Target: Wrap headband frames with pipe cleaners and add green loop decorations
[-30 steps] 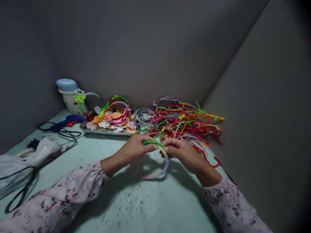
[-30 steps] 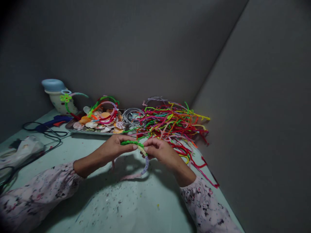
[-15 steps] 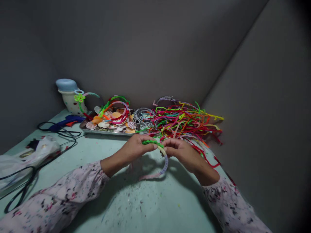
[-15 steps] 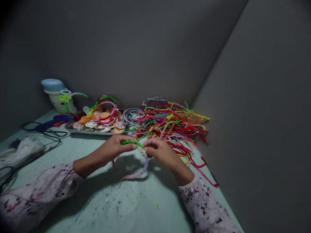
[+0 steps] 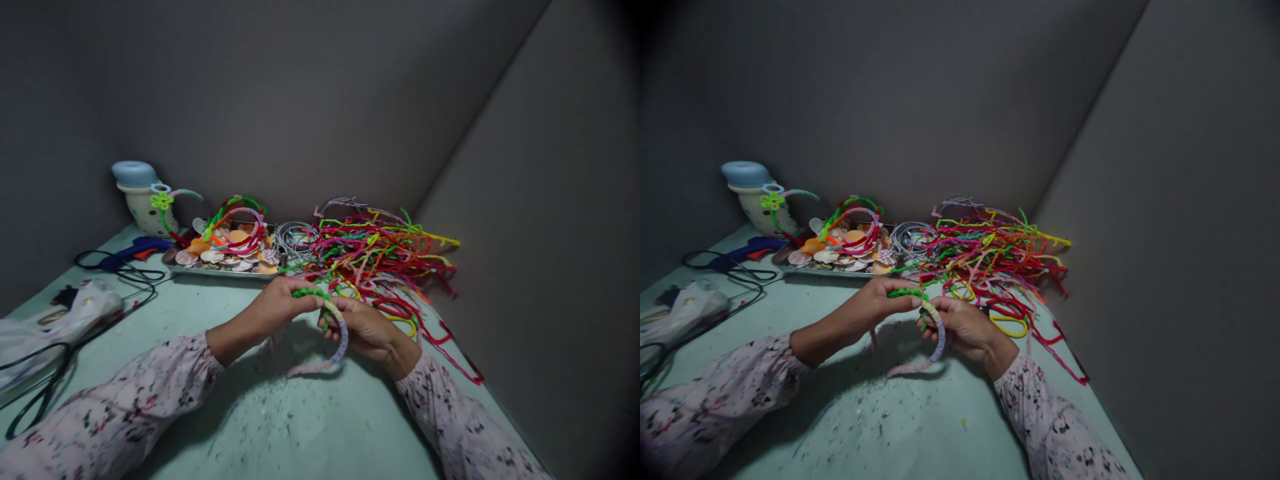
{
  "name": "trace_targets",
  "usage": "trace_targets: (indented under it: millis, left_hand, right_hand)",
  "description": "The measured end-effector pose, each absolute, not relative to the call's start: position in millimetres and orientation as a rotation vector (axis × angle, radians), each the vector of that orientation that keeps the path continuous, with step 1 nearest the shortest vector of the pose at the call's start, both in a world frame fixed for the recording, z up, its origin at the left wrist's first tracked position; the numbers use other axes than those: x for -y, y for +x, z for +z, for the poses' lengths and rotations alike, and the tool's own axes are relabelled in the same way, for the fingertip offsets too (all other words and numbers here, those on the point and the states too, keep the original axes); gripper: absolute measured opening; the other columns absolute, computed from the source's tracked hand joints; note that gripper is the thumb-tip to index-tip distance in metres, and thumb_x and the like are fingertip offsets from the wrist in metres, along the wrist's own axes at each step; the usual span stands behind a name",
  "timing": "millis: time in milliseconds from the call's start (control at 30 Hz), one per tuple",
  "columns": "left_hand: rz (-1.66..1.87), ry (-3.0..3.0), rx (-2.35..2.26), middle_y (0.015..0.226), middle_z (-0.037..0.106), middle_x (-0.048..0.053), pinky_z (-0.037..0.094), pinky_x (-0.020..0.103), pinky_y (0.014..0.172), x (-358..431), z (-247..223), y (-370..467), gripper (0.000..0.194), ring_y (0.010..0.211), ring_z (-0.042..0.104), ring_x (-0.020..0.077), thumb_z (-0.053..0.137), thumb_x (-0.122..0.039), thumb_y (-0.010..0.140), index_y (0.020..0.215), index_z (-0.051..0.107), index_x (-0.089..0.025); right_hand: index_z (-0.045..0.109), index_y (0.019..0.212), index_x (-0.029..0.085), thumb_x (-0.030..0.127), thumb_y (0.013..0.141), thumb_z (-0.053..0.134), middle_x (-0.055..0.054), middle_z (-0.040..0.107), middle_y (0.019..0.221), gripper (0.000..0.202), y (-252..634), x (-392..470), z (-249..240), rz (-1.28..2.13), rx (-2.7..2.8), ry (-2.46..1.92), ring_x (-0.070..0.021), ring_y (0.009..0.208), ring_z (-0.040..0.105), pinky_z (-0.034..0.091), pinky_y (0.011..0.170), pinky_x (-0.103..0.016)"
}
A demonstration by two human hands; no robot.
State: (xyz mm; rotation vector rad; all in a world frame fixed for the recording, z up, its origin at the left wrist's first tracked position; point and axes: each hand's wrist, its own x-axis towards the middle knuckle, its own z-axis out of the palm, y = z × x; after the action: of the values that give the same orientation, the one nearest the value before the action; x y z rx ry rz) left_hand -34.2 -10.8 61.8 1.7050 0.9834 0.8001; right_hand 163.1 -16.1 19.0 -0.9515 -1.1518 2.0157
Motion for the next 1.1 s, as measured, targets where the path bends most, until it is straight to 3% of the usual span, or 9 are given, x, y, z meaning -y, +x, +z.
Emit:
trace_targets:
  millis: [133,367,533,767,1100]
  left_hand:
    - [0.857,1.652,-1.040,0.082,0.069,0.002,0.040,0.026,0.070,10,62,-34,0.021,0.073,0.056,0.0151,0.061,-0.032,0.077,0.084,0.073,-0.017]
    - [1.015,1.557,-1.185,0.065,0.063,0.000,0.035,0.025,0.059,6,63,-36,0.019,0.060,0.048,0.0127,0.060,-0.033,0.076,0.078,0.073,-0.018]
    - [1.007,1.471,-1.202,0.050,0.048,-0.004,0.027,0.024,0.052,6,61,-35,0.016,0.051,0.037,0.0111,0.062,-0.032,0.074,0.075,0.069,-0.017]
    - [0.936,1.397,-1.153,0.048,0.042,-0.006,0.025,0.024,0.051,10,57,-32,0.018,0.049,0.032,0.0102,0.063,-0.034,0.073,0.078,0.069,-0.017]
    - [0.908,1.450,-1.124,0.056,0.055,-0.002,0.032,0.024,0.055,15,61,-29,0.019,0.056,0.044,0.0128,0.060,-0.034,0.074,0.074,0.067,-0.016]
  right_hand:
    - [0.067,0.094,0.016,0.030,0.071,0.074,-0.002,0.067,0.081,0.028,165,14,31,1.733,1.272,-1.088,-0.0116,0.068,0.060,0.045,0.061,-0.022]
    - [0.068,0.076,0.018,0.037,0.086,0.060,-0.002,0.060,0.069,0.023,155,36,55,0.225,1.808,-1.208,-0.0134,0.064,0.053,0.038,0.061,-0.026]
    - [0.070,0.093,0.019,0.043,0.087,0.058,-0.005,0.060,0.071,0.028,143,44,39,-0.523,2.142,-1.196,-0.0182,0.069,0.051,0.031,0.060,-0.031]
    - [0.067,0.097,0.020,0.020,0.088,0.058,-0.003,0.059,0.071,0.013,145,36,21,-0.724,2.122,-1.087,-0.0171,0.068,0.046,0.031,0.063,-0.030]
    - [0.066,0.106,0.025,0.014,0.088,0.055,-0.007,0.068,0.092,0.024,154,34,20,-0.615,2.171,-0.892,-0.0195,0.080,0.057,0.041,0.072,-0.032]
